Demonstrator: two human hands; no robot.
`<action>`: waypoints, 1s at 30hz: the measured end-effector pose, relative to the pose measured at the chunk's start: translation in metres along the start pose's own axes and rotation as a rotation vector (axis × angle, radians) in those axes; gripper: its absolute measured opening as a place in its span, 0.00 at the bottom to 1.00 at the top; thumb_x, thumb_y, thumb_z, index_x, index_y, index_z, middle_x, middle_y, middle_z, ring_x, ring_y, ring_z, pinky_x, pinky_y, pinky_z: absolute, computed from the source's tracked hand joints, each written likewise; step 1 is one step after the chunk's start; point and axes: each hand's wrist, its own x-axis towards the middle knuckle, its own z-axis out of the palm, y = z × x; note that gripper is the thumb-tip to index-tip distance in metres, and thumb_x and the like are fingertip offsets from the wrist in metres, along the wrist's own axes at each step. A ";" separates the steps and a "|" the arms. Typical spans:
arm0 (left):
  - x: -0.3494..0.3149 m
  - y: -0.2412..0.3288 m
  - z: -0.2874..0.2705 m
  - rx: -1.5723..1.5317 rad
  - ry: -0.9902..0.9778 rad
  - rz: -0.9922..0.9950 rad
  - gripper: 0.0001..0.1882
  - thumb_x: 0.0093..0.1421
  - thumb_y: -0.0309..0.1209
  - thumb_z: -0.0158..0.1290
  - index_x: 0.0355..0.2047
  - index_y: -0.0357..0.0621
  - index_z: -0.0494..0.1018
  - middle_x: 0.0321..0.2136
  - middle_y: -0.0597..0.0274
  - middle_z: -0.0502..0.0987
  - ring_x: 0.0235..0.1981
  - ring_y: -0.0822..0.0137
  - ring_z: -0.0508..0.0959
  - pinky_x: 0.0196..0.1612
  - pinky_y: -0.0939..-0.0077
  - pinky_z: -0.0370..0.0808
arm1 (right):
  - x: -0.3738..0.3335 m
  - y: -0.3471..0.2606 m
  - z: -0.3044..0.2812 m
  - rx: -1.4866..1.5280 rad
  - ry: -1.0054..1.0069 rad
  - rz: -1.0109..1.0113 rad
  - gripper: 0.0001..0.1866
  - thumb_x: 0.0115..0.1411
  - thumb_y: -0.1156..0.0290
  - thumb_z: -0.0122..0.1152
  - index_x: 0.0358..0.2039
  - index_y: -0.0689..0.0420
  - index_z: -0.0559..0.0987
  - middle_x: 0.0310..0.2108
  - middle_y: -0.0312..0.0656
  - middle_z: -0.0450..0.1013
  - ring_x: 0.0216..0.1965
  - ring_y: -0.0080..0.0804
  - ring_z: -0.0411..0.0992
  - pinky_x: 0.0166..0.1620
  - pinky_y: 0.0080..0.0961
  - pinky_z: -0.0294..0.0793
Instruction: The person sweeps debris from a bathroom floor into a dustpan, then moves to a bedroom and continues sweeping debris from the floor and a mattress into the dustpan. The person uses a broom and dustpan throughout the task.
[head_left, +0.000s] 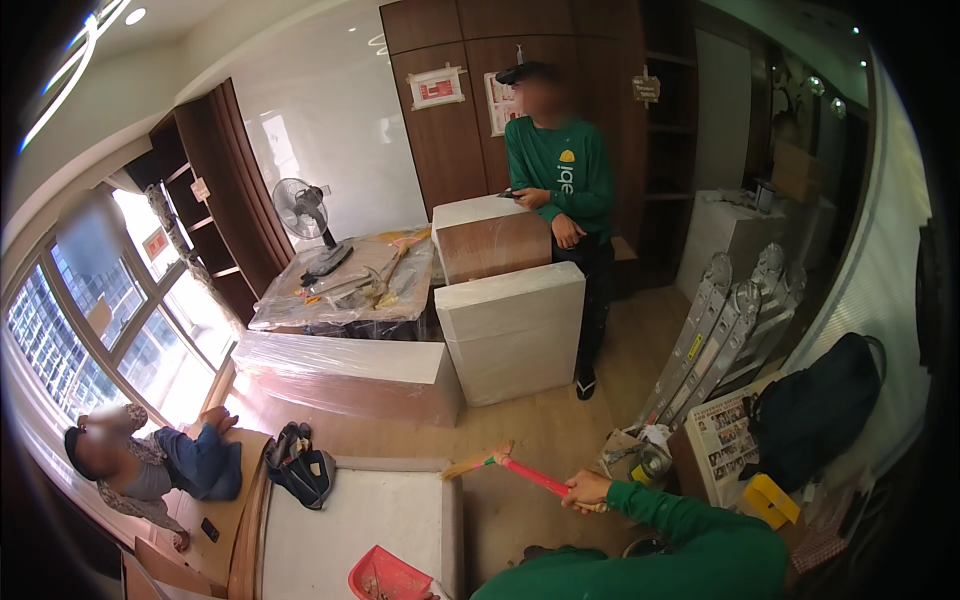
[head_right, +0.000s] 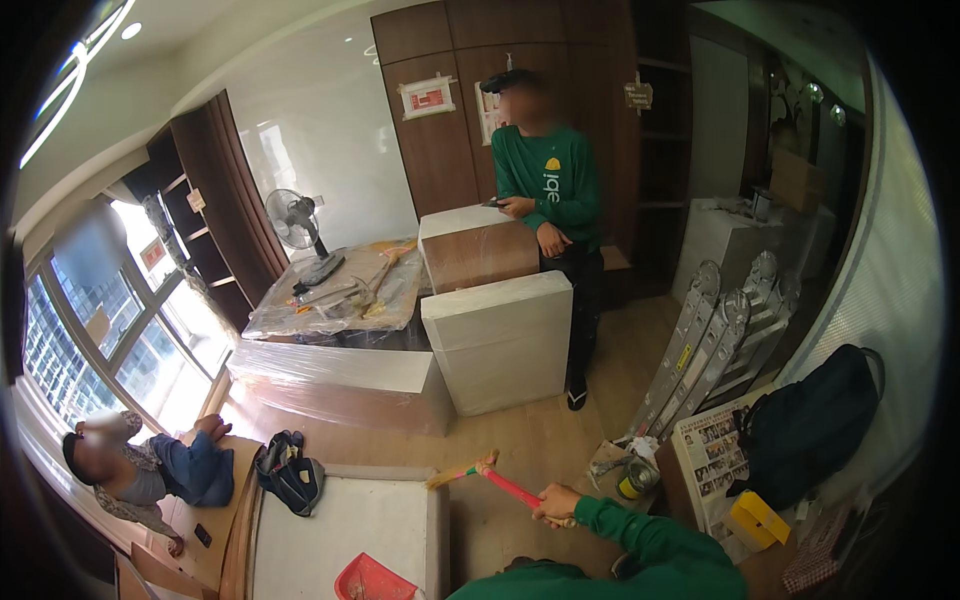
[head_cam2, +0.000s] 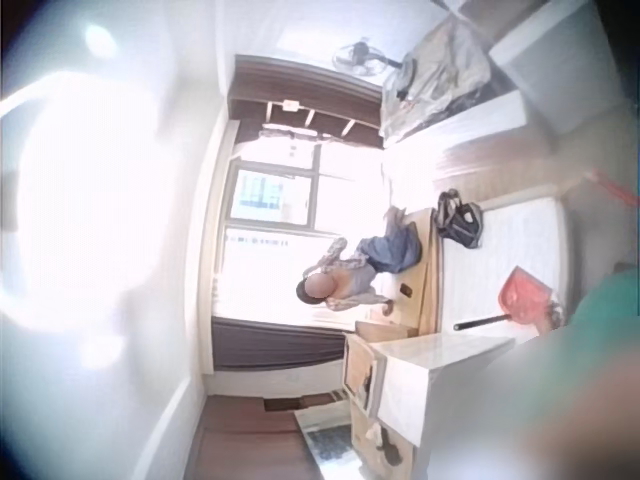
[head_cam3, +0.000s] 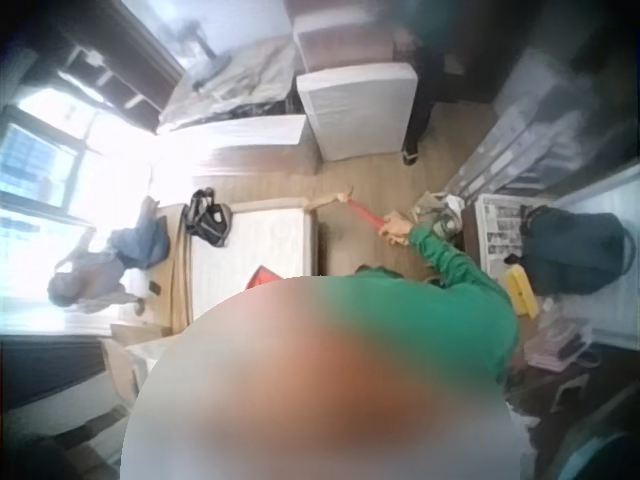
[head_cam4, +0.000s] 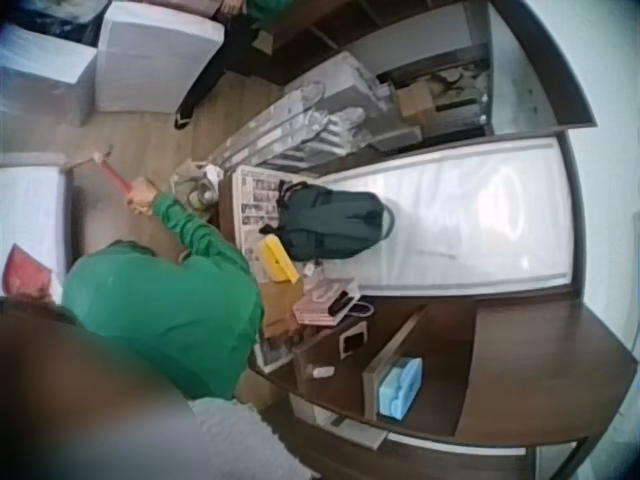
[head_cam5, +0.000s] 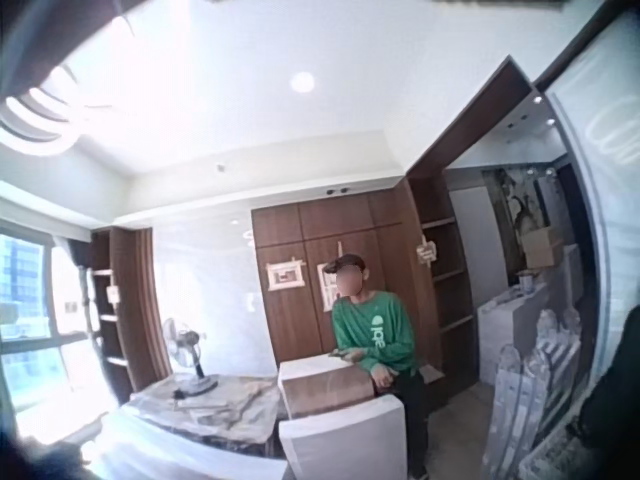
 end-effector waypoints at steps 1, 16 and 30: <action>0.002 0.002 0.007 0.018 0.002 0.007 0.17 0.59 0.29 0.41 0.45 0.36 0.72 0.19 0.60 0.72 0.13 0.69 0.67 0.14 0.78 0.64 | 0.007 0.010 0.001 0.017 0.020 0.022 0.13 0.52 0.69 0.64 0.32 0.66 0.76 0.18 0.40 0.72 0.16 0.24 0.71 0.18 0.22 0.71; -0.019 -0.031 0.062 0.129 0.068 0.033 0.16 0.59 0.30 0.41 0.44 0.38 0.72 0.19 0.60 0.72 0.14 0.68 0.67 0.15 0.77 0.64 | 0.066 0.154 0.025 0.247 -0.007 0.413 0.10 0.53 0.74 0.61 0.29 0.70 0.76 0.19 0.45 0.73 0.18 0.29 0.71 0.21 0.27 0.71; 0.024 -0.059 -0.021 -0.104 0.196 -0.040 0.12 0.51 0.17 0.40 0.30 0.29 0.73 0.19 0.55 0.75 0.16 0.69 0.72 0.21 0.79 0.69 | 0.075 0.187 0.068 0.112 0.072 0.657 0.14 0.52 0.79 0.58 0.40 0.71 0.74 0.19 0.44 0.70 0.16 0.29 0.68 0.17 0.28 0.70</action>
